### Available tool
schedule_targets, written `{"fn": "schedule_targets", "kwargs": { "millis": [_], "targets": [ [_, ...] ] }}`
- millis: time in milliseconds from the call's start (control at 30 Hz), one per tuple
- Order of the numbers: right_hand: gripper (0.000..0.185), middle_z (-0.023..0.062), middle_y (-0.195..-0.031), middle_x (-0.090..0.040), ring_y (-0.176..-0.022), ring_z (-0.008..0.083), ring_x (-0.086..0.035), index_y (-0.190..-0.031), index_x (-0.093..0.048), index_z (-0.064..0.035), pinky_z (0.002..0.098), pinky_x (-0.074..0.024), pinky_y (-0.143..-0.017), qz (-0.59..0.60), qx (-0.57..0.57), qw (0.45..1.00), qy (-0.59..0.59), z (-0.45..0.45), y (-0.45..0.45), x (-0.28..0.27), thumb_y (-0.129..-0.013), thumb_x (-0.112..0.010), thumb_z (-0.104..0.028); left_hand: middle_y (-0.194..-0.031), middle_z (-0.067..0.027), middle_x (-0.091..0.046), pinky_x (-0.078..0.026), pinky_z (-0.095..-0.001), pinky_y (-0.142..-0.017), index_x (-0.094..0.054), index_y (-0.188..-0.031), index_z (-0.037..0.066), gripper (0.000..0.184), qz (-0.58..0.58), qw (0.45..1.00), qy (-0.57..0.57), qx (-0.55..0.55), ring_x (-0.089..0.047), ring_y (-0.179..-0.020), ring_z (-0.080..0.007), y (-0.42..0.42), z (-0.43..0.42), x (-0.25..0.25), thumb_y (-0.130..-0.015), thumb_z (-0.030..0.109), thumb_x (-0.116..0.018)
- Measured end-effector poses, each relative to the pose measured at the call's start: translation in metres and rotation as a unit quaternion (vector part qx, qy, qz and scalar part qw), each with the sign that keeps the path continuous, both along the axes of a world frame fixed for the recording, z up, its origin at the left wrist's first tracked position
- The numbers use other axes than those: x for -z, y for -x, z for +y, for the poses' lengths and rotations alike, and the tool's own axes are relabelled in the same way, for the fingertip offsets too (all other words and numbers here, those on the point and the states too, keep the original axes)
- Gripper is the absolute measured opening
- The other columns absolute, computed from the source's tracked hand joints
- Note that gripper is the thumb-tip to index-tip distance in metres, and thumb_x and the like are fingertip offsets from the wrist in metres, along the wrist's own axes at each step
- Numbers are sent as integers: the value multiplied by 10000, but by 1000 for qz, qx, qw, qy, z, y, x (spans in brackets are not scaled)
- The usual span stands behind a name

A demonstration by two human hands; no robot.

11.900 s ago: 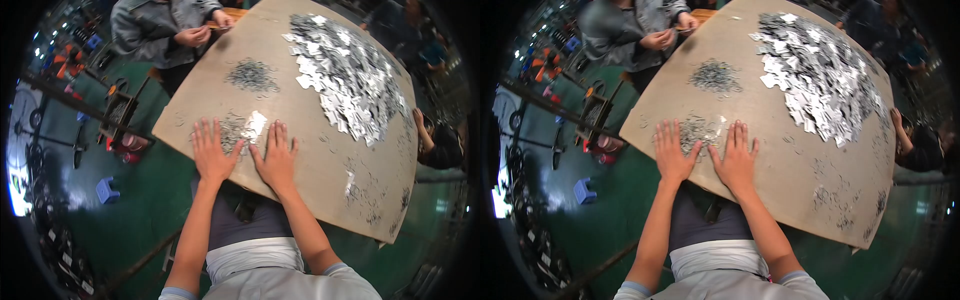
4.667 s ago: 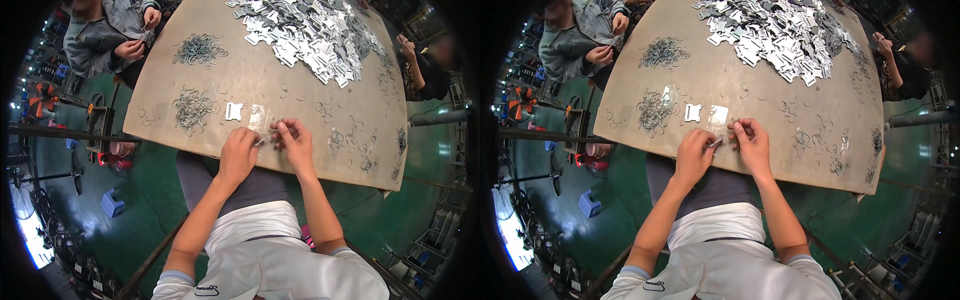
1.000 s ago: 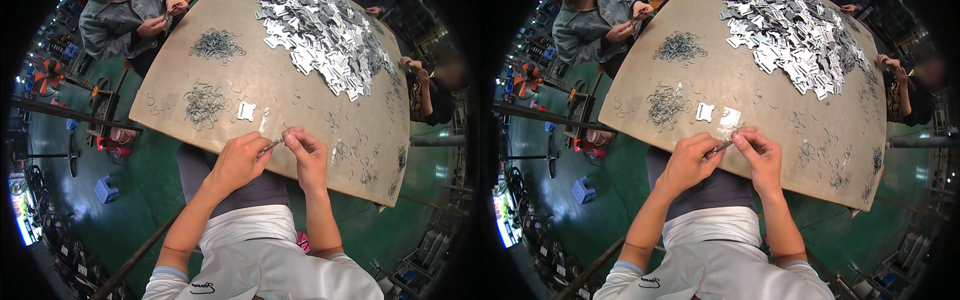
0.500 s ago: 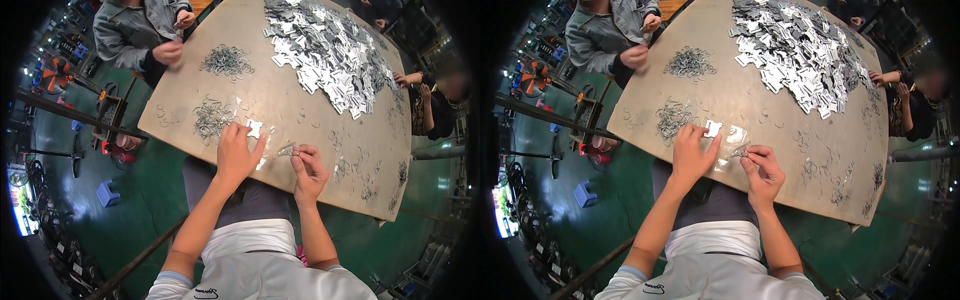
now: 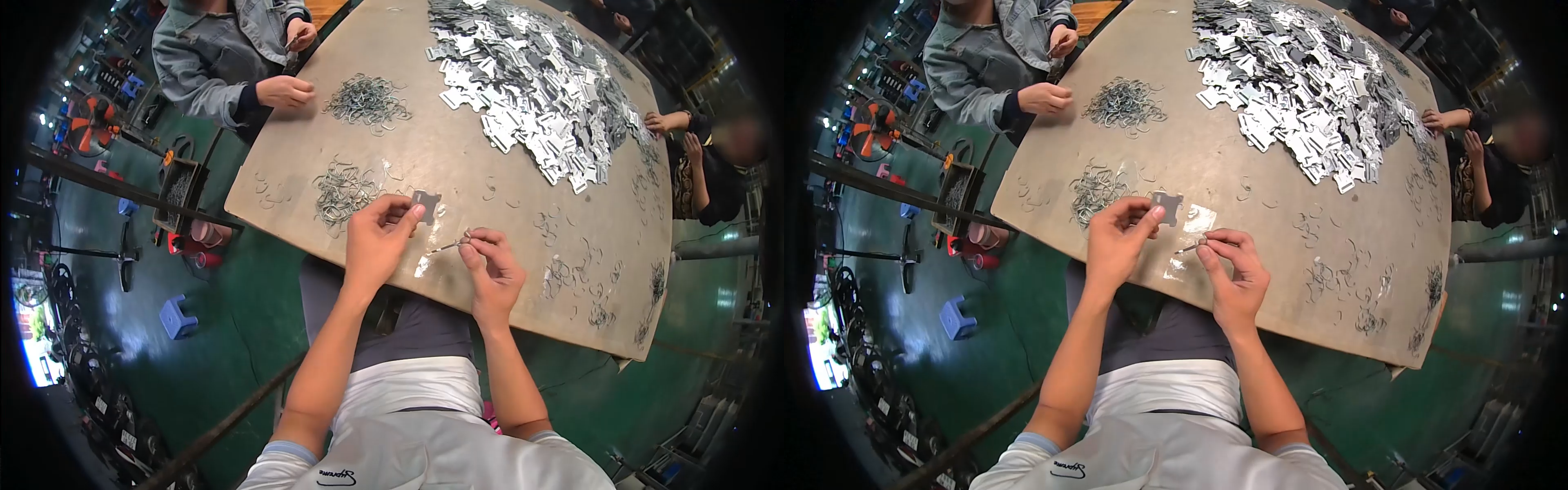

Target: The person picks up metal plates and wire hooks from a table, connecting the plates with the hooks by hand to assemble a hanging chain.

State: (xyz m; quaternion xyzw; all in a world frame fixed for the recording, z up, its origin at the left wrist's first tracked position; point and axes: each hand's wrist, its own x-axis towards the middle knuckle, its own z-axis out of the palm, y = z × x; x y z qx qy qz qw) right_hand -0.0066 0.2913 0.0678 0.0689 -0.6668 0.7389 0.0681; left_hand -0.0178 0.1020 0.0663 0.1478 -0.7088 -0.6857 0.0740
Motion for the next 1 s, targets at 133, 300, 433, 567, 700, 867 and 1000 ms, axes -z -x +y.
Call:
{"fn": "schedule_targets", "kwargs": {
  "millis": [133,300,433,567,700,867,1000],
  "targets": [
    [144,121,-1103,-710,-1062,198,-665,-1030,-796,27,320,-514,-967,21,-16,999,-30,-6,0,-6,-887,-805,15,-948,-114,-740,-640,-312,-780,-681,-1114,-64,204,44,989,-144,3,-726,-824,-157,-15,3,-48,-960,40,-767],
    [141,111,-1078,-706,-1039,191,-665,-1030,-796,26,313,-519,-942,39,-23,998,-37,-13,-2,-18,-892,-805,0,-980,-121,-748,-633,-312,-815,-674,-1119,-55,206,52,983,-173,38,-743,-884,-172,-26,-1,-63,-955,27,-768],
    [136,107,-1072,-705,-1026,189,-667,-1028,-796,23,308,-520,-925,41,-35,997,-48,-15,-2,-21,-895,-804,-8,-1001,-120,-754,-615,-303,-857,-677,-1121,-52,208,81,988,-128,37,-742,-904,-167,-31,-2,-63,-952,22,-772],
    [127,106,-1064,-706,-1017,189,-666,-1019,-795,20,308,-520,-908,45,-44,996,-66,-16,-2,-20,-896,-804,-12,-1011,-112,-759,-603,-294,-861,-692,-1128,-57,213,92,989,-104,41,-737,-911,-159,-34,0,-65,-950,24,-777],
    [116,101,-1032,-708,-1002,202,-661,-996,-794,10,320,-521,-892,51,-36,995,-79,-19,-4,-23,-884,-810,-14,-1026,-99,-761,-589,-288,-857,-721,-1142,-61,228,103,992,-55,40,-729,-912,-151,-37,-1,-65,-946,35,-787],
    [123,102,-1006,-710,-980,241,-658,-973,-788,4,341,-521,-873,95,-36,983,-150,-20,-6,-25,-856,-821,-15,-1033,-91,-774,-583,-280,-854,-750,-1160,-39,223,100,993,-54,27,-735,-922,-133,-39,-1,-68,-964,64,-773],
    [135,103,-1014,-714,-978,254,-658,-978,-788,-1,355,-521,-868,104,-36,978,-174,-22,-5,-23,-849,-822,-22,-1043,-95,-775,-580,-277,-853,-752,-1158,-47,225,95,995,-21,34,-733,-919,-135,-41,-1,-67,-962,62,-774]
  ]
}}
